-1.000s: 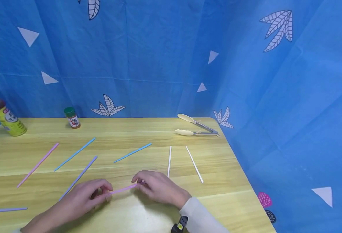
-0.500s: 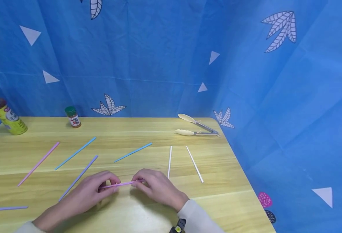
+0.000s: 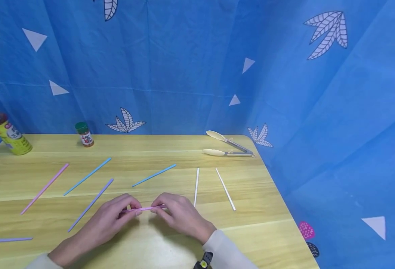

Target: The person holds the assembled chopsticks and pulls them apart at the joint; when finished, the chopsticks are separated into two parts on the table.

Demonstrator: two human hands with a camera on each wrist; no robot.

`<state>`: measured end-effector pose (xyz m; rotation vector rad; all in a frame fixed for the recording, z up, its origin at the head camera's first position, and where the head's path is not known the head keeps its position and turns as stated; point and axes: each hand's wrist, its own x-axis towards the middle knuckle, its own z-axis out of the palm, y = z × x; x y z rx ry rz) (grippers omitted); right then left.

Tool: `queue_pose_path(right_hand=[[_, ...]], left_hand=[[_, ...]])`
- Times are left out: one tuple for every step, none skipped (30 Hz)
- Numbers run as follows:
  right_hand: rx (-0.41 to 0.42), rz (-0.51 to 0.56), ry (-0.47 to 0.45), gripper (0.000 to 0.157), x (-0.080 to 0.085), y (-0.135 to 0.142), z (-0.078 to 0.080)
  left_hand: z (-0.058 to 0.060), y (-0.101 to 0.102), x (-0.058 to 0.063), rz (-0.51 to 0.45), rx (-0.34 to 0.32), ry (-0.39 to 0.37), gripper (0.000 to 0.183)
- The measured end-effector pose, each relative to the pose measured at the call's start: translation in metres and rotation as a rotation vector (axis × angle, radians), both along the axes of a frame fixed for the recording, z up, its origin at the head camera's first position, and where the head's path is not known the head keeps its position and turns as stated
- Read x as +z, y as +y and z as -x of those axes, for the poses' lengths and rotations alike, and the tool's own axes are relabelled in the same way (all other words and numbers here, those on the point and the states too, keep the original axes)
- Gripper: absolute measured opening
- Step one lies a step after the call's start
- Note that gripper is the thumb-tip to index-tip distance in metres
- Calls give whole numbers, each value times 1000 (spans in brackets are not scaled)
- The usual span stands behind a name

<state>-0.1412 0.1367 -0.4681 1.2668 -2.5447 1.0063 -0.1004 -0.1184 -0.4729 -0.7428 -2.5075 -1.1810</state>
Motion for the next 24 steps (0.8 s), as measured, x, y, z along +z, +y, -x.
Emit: queue_pose_path(right_hand=[[2, 0, -1, 7, 0, 1, 0], [4, -2, -6, 7, 0, 2, 0], [1, -5, -9, 7, 1, 3, 1], [-3, -6, -11, 8, 1, 5, 2], [-14, -6, -20, 8, 1, 8, 3], [-26, -1, -37, 7, 2, 11, 5], [-41, 7, -51, 7, 2, 15, 8], [-64, 13, -69, 6, 3, 20, 10], [-87, 20, -85, 5, 4, 25, 14], [-106, 28, -104, 5, 4, 29, 17], [-123, 33, -122, 5, 5, 33, 20], [-135, 35, -132, 6, 4, 36, 24], [-146, 28, -134, 7, 4, 39, 27], [-157, 21, -138, 7, 4, 41, 30], [-160, 11, -137, 8, 3, 42, 33], [-161, 1, -132, 9, 2, 43, 36], [-161, -11, -126, 10, 1, 44, 39], [-161, -22, -119, 11, -1, 44, 42], [-161, -31, -110, 13, -2, 44, 44], [-160, -43, -102, 14, -3, 44, 47], [-159, -55, -97, 14, -4, 43, 48], [-158, -68, -92, 14, -5, 42, 50], [-157, -81, -88, 14, -6, 41, 52], [-157, -98, -82, 13, -7, 40, 53]], left_hand=[[0, 0, 0, 1, -6, 8, 21], [1, 0, -1, 6, -10, 19, 20], [1, -1, -2, 11, -10, 31, 20], [1, -3, -2, 15, 0, 38, 20], [1, -6, -2, 19, 16, 41, 21], [1, -11, -2, 23, 38, 42, 22], [1, -16, -2, 26, 62, 38, 23], [1, -21, -2, 29, 88, 34, 23], [2, -27, -2, 30, 113, 25, 23], [3, -34, -2, 32, 133, 12, 23], [4, -40, -2, 34, 143, 2, 22], [6, -44, -2, 39, 148, -4, 21], [8, -49, -2, 48, 148, -5, 19], [11, -52, -2, 60, 149, -2, 17], [13, -55, -2, 73, 152, 6, 15], [16, -57, -3, 87, 157, 15, 14], [19, -59, -3, 104, 165, 25, 13], [22, -61, -4, 122, 174, 29, 13], [26, -62, -4, 138, 181, 29, 13], [29, -63, -4, 154, 187, 21, 13], [32, -63, -4, 168, 190, 6, 12], [35, -64, -4, 180, 187, -16, 11], [37, -63, -4, 191, 180, -40, 10], [39, -63, -3, 203, 171, -63, 10]])
